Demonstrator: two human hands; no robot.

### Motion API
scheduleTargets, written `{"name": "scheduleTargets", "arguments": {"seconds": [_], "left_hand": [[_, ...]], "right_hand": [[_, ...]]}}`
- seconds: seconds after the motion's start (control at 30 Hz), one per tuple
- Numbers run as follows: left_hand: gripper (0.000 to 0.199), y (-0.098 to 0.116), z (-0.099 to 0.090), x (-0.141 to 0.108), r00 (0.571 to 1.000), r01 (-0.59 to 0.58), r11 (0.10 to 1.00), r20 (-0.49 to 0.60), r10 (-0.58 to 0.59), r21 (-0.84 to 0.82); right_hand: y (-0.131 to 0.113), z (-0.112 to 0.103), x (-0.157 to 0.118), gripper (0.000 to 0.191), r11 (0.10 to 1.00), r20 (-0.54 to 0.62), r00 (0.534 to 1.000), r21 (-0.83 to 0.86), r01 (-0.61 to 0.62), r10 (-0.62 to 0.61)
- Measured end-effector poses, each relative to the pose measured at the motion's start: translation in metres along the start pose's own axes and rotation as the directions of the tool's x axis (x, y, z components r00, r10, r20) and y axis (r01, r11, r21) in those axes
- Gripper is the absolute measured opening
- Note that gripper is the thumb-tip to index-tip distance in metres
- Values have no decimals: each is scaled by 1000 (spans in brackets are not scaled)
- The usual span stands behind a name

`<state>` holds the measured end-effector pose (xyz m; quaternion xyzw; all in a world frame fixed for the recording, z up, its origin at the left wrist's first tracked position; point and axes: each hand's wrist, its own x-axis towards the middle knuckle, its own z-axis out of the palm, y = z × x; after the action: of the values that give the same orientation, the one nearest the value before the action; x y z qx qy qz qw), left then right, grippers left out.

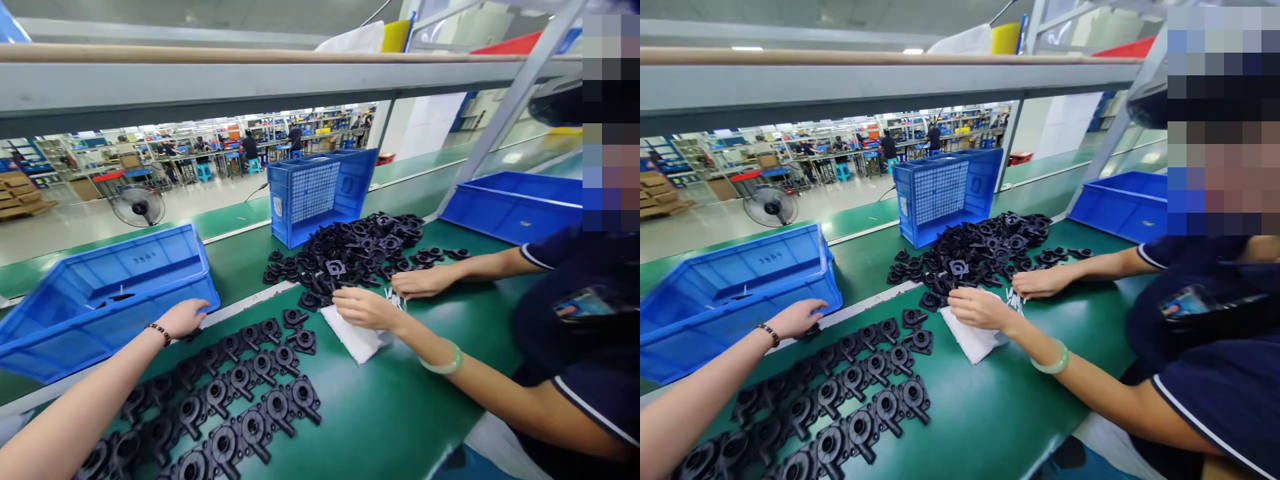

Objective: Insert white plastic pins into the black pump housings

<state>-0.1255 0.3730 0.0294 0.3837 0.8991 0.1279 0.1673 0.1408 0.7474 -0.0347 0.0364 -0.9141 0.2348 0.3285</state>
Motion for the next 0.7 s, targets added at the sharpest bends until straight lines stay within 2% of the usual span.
{"name": "scheduleTargets", "arguments": {"seconds": [0.03,0.1,0.17,0.27,0.33,0.43,0.53,0.6,0.63,0.7], "left_hand": [[42,-14,4,-9,998,66,996,3,-66,59],[49,-33,15,-22,988,149,977,15,-153,152],[51,-42,26,-29,984,167,962,23,-176,216],[47,-47,36,-32,987,155,951,8,-162,268],[50,-50,37,-34,988,153,949,-11,-156,276],[54,-56,28,-43,987,159,950,-70,-145,269],[57,-63,9,-70,980,159,953,-160,-121,256],[60,-72,-6,-100,971,152,958,-217,-98,245],[60,-80,-13,-118,965,155,959,-246,-95,237],[55,-104,-20,-158,954,103,972,-299,-36,211]], "right_hand": [[-6,4,0,25,995,135,990,95,20,-33],[-18,16,0,13,962,385,915,271,13,-121],[-33,32,-2,14,922,506,847,384,-51,-164],[-55,52,-4,35,870,582,796,468,-157,-170],[-64,55,-1,47,834,620,767,503,-225,-167],[-73,33,13,48,793,660,733,530,-302,-162],[-94,1,32,30,774,690,704,536,-338,-170],[-126,-5,38,17,770,713,676,534,-350,-188],[-148,-1,39,19,767,726,660,533,-359,-195],[-205,24,35,21,754,760,613,528,-389,-216]]}}
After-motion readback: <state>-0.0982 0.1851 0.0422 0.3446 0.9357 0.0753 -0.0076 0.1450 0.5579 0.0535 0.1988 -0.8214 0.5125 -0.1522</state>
